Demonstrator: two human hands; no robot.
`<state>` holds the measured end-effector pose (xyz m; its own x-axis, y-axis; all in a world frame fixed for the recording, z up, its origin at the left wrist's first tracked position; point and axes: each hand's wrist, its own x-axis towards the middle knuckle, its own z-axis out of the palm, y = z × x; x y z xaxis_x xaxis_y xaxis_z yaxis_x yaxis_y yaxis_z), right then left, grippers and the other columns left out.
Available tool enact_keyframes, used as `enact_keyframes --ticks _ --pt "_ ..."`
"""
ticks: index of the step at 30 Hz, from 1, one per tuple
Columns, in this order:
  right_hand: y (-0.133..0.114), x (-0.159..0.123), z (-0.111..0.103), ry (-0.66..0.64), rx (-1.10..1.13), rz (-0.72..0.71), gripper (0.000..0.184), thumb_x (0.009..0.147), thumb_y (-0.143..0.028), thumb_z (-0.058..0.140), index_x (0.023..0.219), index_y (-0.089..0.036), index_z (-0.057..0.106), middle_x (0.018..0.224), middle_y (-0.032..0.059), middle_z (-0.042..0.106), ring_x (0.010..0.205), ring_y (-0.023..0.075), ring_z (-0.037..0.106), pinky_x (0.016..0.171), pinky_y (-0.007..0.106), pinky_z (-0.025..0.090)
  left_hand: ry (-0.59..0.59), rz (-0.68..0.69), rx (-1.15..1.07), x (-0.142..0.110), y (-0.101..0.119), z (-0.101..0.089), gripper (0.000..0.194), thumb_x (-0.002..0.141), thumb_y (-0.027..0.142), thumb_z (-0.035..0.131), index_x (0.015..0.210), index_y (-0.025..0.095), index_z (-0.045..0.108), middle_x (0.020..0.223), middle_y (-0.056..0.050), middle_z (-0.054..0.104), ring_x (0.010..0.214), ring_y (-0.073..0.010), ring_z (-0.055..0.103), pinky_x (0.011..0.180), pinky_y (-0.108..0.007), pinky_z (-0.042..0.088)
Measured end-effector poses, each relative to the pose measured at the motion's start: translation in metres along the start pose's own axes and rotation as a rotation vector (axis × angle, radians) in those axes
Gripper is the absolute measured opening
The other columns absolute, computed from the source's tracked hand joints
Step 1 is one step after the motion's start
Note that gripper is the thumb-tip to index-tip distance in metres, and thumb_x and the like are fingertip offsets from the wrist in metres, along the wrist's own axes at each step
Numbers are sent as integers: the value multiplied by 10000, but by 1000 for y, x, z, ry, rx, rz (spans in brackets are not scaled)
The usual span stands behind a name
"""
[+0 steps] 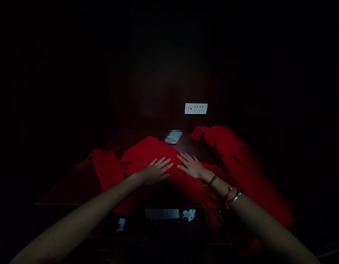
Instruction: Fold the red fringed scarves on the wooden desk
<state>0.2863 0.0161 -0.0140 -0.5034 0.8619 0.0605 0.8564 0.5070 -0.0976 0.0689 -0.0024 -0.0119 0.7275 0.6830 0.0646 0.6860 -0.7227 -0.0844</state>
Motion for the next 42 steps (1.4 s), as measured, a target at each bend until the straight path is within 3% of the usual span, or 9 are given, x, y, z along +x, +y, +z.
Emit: enact_keyframes --ticks 5,9,12,17,20,24,29,35,42 --pt "3 -1 -8 -104 33 46 665 772 -596 124 1322 -226 87 1383 65 56 1247 243 25 962 497 73 -178 -6 -132 -4 -4 -8 562 827 491 256 1314 256 102 1374 -75 78 1242 -255 37 955 -458 139" --pt "-6 -11 -22 39 76 9 656 781 -583 115 1325 -219 70 1385 42 26 1248 219 -32 977 472 54 -12 -66 -115 8 -7 -23 489 859 445 172 1308 251 152 1373 -42 112 1248 -198 48 981 -418 105" --pt "-8 -26 -11 -20 61 19 705 762 -611 140 1325 -188 94 1380 66 74 1249 227 6 981 461 69 58 -174 -56 14 -10 -15 505 851 446 205 1301 216 199 1368 -65 139 1245 -218 75 980 -424 104" --pt "1 -40 4 -125 38 89 764 753 -624 125 1319 -110 119 1371 110 80 1248 220 33 997 418 60 -119 -224 -126 10 -17 3 553 834 489 206 1316 232 123 1374 -78 85 1241 -255 57 960 -461 124" --pt "0 -32 -6 -130 49 102 810 736 -645 145 1313 -77 143 1364 139 102 1246 233 47 996 420 63 -156 -232 -163 16 -19 -3 580 816 531 204 1313 240 136 1376 -76 74 1243 -255 28 962 -465 102" --pt "-9 -12 -14 -14 43 63 769 757 -617 135 1312 -86 161 1366 118 122 1249 222 37 996 421 65 -20 -228 -132 34 -15 -11 510 844 473 169 1303 251 181 1378 -43 93 1248 -215 29 978 -442 70" --pt "-2 -1 -2 -149 70 121 744 774 -578 180 1317 -73 117 1371 119 71 1246 234 66 988 431 102 -97 -354 -156 45 -11 -1 546 816 516 204 1304 275 168 1376 -29 112 1241 -256 66 968 -464 85" --pt "29 9 -20 108 119 119 408 810 -306 342 1113 -79 496 1120 138 518 1031 186 466 865 242 325 -43 -290 -196 55 -19 -5 552 807 533 213 1274 244 272 1361 -66 176 1233 -266 111 957 -477 116" --pt "26 34 -22 -1 254 342 197 729 -223 459 791 -148 631 802 43 636 753 122 568 614 162 382 120 -220 -211 89 -23 -2 483 840 458 208 1250 225 314 1349 -44 220 1233 -225 136 952 -486 144"
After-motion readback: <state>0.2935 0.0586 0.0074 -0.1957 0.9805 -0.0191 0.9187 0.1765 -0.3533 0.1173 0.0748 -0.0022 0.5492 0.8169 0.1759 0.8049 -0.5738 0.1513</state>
